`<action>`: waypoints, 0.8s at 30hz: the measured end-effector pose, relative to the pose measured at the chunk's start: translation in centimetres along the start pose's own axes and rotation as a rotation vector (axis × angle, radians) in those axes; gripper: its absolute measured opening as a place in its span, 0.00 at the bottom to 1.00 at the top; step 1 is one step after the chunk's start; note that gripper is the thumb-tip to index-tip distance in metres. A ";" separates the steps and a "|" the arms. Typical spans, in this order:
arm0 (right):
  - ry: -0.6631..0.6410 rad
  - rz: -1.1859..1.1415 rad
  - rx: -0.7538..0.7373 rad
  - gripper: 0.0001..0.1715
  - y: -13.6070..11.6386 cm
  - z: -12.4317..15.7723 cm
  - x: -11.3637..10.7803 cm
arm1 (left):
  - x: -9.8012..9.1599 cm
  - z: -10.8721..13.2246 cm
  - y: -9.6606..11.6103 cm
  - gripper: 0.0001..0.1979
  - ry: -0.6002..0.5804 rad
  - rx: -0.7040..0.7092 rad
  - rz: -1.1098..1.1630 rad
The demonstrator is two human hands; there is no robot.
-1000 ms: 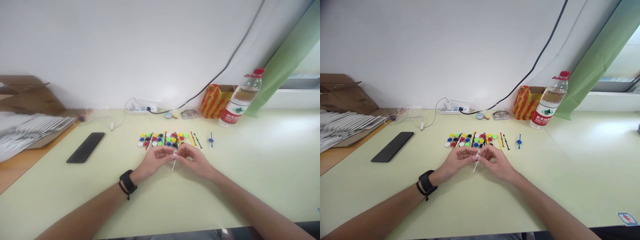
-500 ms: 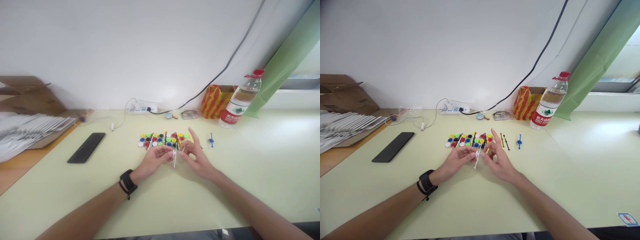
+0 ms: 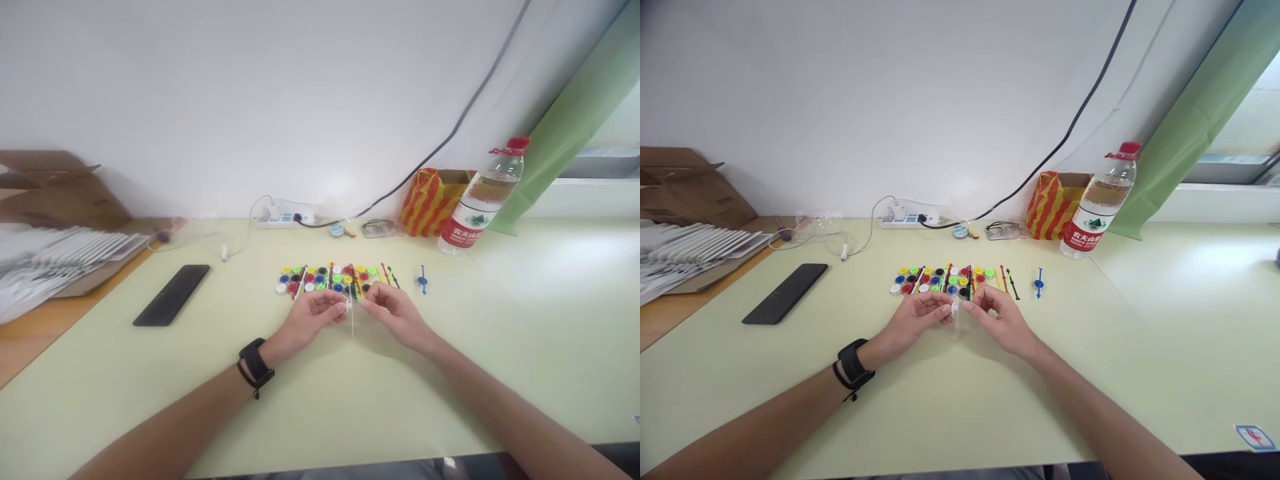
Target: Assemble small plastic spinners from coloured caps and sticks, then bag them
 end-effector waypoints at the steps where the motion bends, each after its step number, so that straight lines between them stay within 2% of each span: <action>1: 0.002 -0.015 -0.003 0.16 0.0 0.0 0.1 | 0.1 0.0 0.0 0.13 -0.006 -0.001 0.005; 13: -0.074 -0.036 0.018 0.11 0.5 0.1 1.5 | 0.9 0.1 0.4 0.13 -0.077 0.024 0.023; 16: -0.030 -0.021 -0.013 0.13 0.3 0.2 1.0 | 0.8 0.1 0.3 0.13 -0.069 0.025 0.016; 20: 0.095 0.029 -0.110 0.25 -0.5 0.4 -0.3 | 0.6 0.1 0.3 0.13 -0.046 0.017 0.017; 24: 0.101 0.012 -0.105 0.41 -0.3 0.6 -0.3 | 0.5 0.1 0.4 0.13 -0.041 0.013 0.028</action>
Point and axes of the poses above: each hand's wrist, its own z-axis away from the middle knuckle, its own x-axis out of the palm, y = z × x, the point moved 8 cm from there along -z, towards the middle knuckle, and after that the axes turned 14 degrees about -z, right-handed, at the moved point
